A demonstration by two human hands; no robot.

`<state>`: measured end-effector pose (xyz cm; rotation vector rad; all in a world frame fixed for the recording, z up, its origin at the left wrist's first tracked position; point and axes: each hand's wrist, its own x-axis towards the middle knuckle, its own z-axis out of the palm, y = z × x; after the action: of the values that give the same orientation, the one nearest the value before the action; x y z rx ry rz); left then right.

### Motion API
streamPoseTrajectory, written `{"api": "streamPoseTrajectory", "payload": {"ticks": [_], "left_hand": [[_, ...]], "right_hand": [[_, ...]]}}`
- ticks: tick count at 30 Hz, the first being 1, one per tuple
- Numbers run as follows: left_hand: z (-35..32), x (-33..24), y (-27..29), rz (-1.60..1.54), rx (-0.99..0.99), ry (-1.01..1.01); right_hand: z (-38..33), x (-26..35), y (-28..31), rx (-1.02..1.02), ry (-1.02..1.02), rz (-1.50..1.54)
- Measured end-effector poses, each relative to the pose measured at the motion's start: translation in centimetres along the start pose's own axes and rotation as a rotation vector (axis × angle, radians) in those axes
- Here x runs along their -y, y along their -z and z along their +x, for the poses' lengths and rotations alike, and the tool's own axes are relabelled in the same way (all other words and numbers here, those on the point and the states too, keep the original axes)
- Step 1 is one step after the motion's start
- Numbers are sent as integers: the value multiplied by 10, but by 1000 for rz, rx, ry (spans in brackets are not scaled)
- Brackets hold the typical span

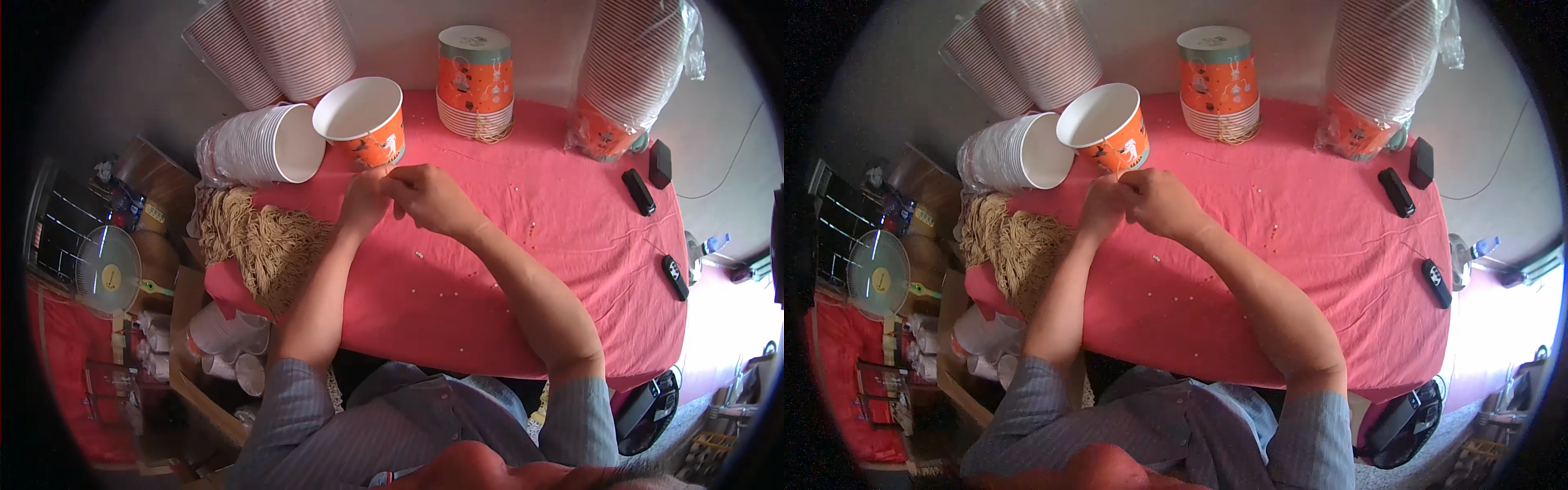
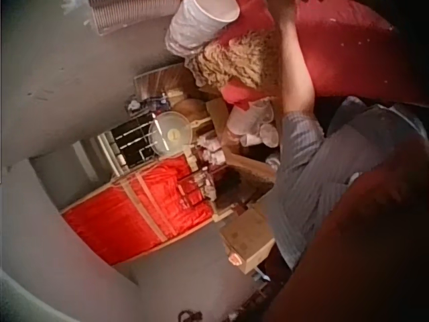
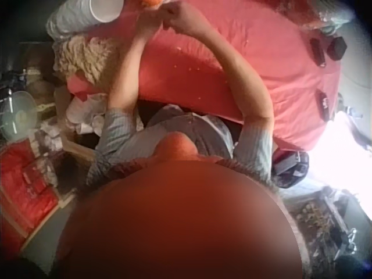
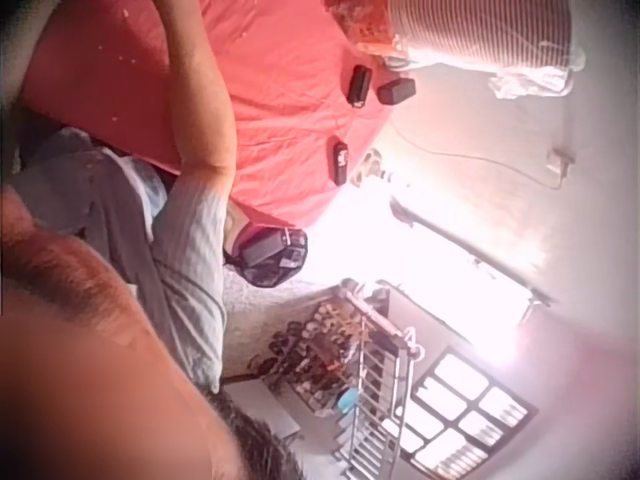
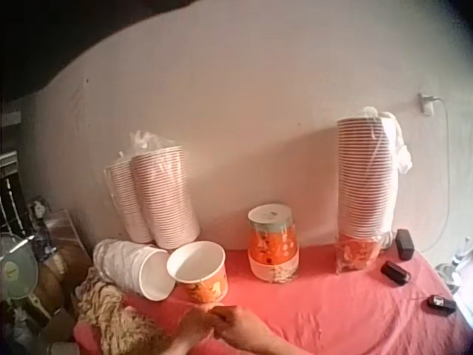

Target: Threading elastic strings through pre-drilled holes in decorative paper cups.

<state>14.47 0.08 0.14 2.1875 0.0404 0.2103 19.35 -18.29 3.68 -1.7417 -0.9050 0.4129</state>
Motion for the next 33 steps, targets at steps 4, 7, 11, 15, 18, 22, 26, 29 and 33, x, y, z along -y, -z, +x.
{"api": "streamPoseTrajectory", "payload": {"ticks": [4, 7, 11, 15, 18, 22, 26, 29, 33], "left_hand": [[9, 4, -1, -390, -259, 42], [5, -4, -1, -759, -285, 109], [-1, -13, 1, -938, -275, 151], [1, -8, 6, -1018, -287, 131], [-1, -6, 4, -1018, -301, 107], [2, -3, 2, -1019, -308, 117], [1, -2, -2, -1048, -260, 104], [0, -2, -2, -1031, -210, 70], [-1, -7, -6, -992, -197, 68]], "right_hand": [[-2, 3, 0, -6, -30, -22], [1, -25, -10, -10, 80, -297], [-1, -30, -19, 46, 46, -444], [1, -29, -17, 111, -48, -561], [5, -27, -8, 194, -96, -574], [10, -31, -3, 98, -148, -39], [13, -36, 1, -51, -205, 526], [15, -39, 1, -56, -192, 694], [17, -42, 0, -87, -142, 779]]}}
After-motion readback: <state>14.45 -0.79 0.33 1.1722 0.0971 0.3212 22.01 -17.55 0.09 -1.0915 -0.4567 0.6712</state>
